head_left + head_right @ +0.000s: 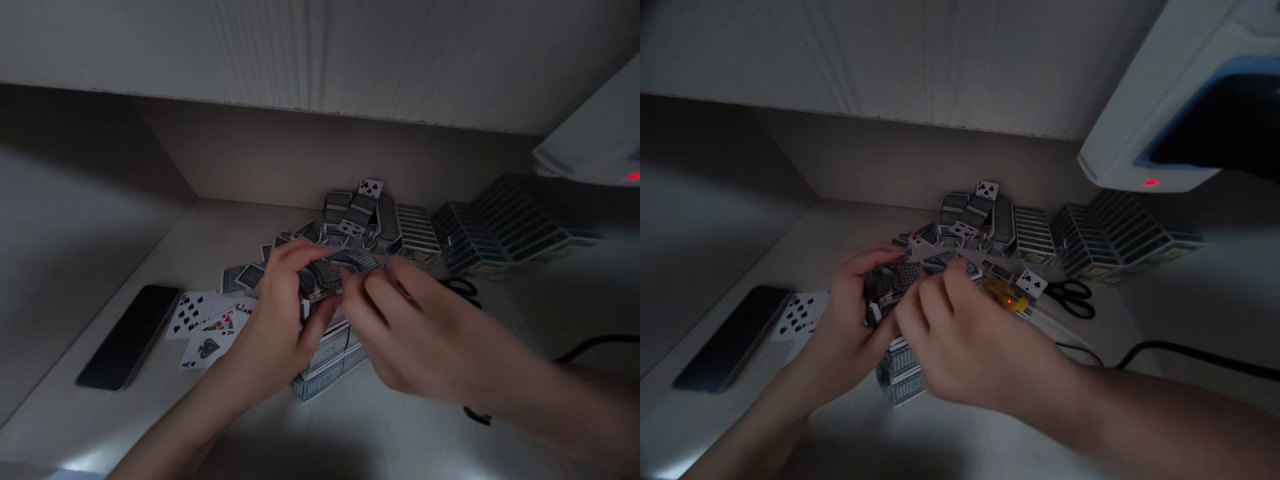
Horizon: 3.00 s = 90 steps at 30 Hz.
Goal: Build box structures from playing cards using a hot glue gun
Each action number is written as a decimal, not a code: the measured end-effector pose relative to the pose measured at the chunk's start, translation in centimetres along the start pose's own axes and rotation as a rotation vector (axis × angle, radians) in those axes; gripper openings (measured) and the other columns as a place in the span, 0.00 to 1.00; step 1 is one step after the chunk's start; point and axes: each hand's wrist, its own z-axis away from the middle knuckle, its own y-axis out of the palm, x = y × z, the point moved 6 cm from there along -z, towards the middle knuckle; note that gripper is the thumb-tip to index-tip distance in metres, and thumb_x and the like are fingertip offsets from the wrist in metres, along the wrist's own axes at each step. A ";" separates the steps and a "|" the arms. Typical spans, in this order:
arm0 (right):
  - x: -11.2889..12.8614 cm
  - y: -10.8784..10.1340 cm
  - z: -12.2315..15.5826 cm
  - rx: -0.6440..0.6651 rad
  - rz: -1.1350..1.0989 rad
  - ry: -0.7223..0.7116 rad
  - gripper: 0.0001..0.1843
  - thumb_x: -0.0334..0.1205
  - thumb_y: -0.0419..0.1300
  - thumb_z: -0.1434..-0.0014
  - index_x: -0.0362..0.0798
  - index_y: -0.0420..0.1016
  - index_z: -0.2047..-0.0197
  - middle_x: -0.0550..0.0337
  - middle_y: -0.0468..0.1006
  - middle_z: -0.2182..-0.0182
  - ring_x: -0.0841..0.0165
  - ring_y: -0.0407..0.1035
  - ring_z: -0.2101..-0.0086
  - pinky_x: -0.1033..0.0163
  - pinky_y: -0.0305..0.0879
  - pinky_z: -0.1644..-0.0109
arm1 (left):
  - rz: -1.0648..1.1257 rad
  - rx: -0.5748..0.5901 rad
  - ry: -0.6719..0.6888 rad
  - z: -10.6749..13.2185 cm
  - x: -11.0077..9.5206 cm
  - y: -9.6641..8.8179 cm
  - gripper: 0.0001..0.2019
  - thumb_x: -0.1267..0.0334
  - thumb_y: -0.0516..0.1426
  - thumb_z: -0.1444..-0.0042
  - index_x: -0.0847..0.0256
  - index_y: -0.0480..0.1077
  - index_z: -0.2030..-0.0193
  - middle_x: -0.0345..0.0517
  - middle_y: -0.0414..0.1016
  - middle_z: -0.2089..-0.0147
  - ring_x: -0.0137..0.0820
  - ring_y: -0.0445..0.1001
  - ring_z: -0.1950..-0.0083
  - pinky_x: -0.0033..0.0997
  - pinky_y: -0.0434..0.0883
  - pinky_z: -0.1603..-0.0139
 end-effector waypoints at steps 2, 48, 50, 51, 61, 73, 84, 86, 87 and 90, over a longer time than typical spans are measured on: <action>0.0 0.3 0.4 0.035 0.060 0.079 0.22 0.26 0.44 0.40 0.36 0.76 0.52 0.49 0.78 0.65 0.60 0.68 0.69 0.50 0.67 0.59 | -0.017 -0.002 -0.018 -0.1 0.2 0.0 0.23 0.70 0.56 0.43 0.57 0.54 0.42 0.53 0.62 0.44 0.39 0.63 0.40 0.48 0.64 0.40; -1.2 12.1 5.0 -0.255 -1.553 1.007 0.33 0.48 0.65 0.46 0.52 0.62 0.39 0.50 0.69 0.42 0.59 0.66 0.45 0.52 0.68 0.47 | 0.375 0.008 -0.095 -1.8 4.1 -0.6 0.09 0.69 0.63 0.49 0.50 0.78 0.63 0.38 0.80 0.56 0.35 0.77 0.50 0.45 0.75 0.45; -1.3 12.1 5.0 -0.237 -1.522 0.993 0.33 0.49 0.64 0.45 0.52 0.61 0.39 0.50 0.69 0.42 0.59 0.66 0.44 0.53 0.68 0.47 | 0.378 0.006 -0.103 -1.7 4.3 -0.5 0.08 0.68 0.63 0.49 0.50 0.78 0.63 0.38 0.81 0.57 0.36 0.77 0.50 0.48 0.74 0.44; -1.3 12.1 5.0 -0.229 -1.517 0.994 0.33 0.49 0.63 0.45 0.52 0.61 0.39 0.50 0.68 0.41 0.59 0.66 0.44 0.53 0.68 0.47 | 0.381 0.006 -0.104 -1.7 4.4 -0.4 0.08 0.68 0.64 0.49 0.50 0.78 0.64 0.38 0.81 0.58 0.36 0.77 0.50 0.49 0.73 0.43; -1.6 12.7 5.9 -0.309 -1.838 1.170 0.22 0.46 0.67 0.49 0.58 0.74 0.49 0.60 0.75 0.49 0.61 0.69 0.49 0.55 0.66 0.45 | 0.464 0.043 -0.122 -1.6 4.7 0.0 0.09 0.69 0.63 0.48 0.49 0.78 0.63 0.37 0.78 0.51 0.33 0.75 0.47 0.38 0.71 0.42; -1.7 11.9 5.5 -0.397 -1.633 1.093 0.16 0.43 0.64 0.44 0.59 0.74 0.51 0.61 0.73 0.51 0.63 0.66 0.48 0.55 0.62 0.43 | 0.410 0.236 -0.193 -1.3 5.8 0.8 0.27 0.60 0.64 0.49 0.45 0.65 0.41 0.42 0.61 0.35 0.39 0.59 0.34 0.43 0.60 0.35; -1.7 11.2 4.7 -0.593 -1.416 0.953 0.14 0.35 0.65 0.45 0.59 0.78 0.55 0.60 0.76 0.54 0.66 0.70 0.51 0.55 0.66 0.45 | 0.418 0.222 -0.240 -1.6 6.4 1.7 0.16 0.58 0.63 0.48 0.50 0.73 0.51 0.44 0.71 0.43 0.38 0.65 0.38 0.44 0.60 0.36; -1.7 11.0 4.7 -0.599 -1.399 0.954 0.14 0.34 0.65 0.45 0.59 0.78 0.56 0.60 0.76 0.55 0.66 0.70 0.52 0.55 0.66 0.46 | 0.420 0.221 -0.247 -1.6 6.3 1.7 0.16 0.58 0.63 0.48 0.50 0.74 0.52 0.43 0.72 0.43 0.38 0.66 0.38 0.44 0.60 0.36; -1.8 10.9 4.7 -0.601 -1.391 0.954 0.13 0.34 0.65 0.45 0.58 0.78 0.56 0.60 0.76 0.56 0.66 0.70 0.53 0.56 0.66 0.46 | 0.418 0.219 -0.251 -1.6 6.3 1.7 0.15 0.58 0.63 0.48 0.50 0.74 0.52 0.43 0.72 0.44 0.37 0.66 0.38 0.43 0.60 0.36; -1.8 10.7 4.6 -0.604 -1.381 0.957 0.13 0.33 0.64 0.45 0.57 0.78 0.57 0.59 0.76 0.56 0.67 0.71 0.54 0.56 0.66 0.47 | 0.413 0.212 -0.256 -1.6 6.3 1.7 0.15 0.58 0.63 0.48 0.49 0.74 0.52 0.42 0.73 0.44 0.37 0.66 0.39 0.43 0.61 0.36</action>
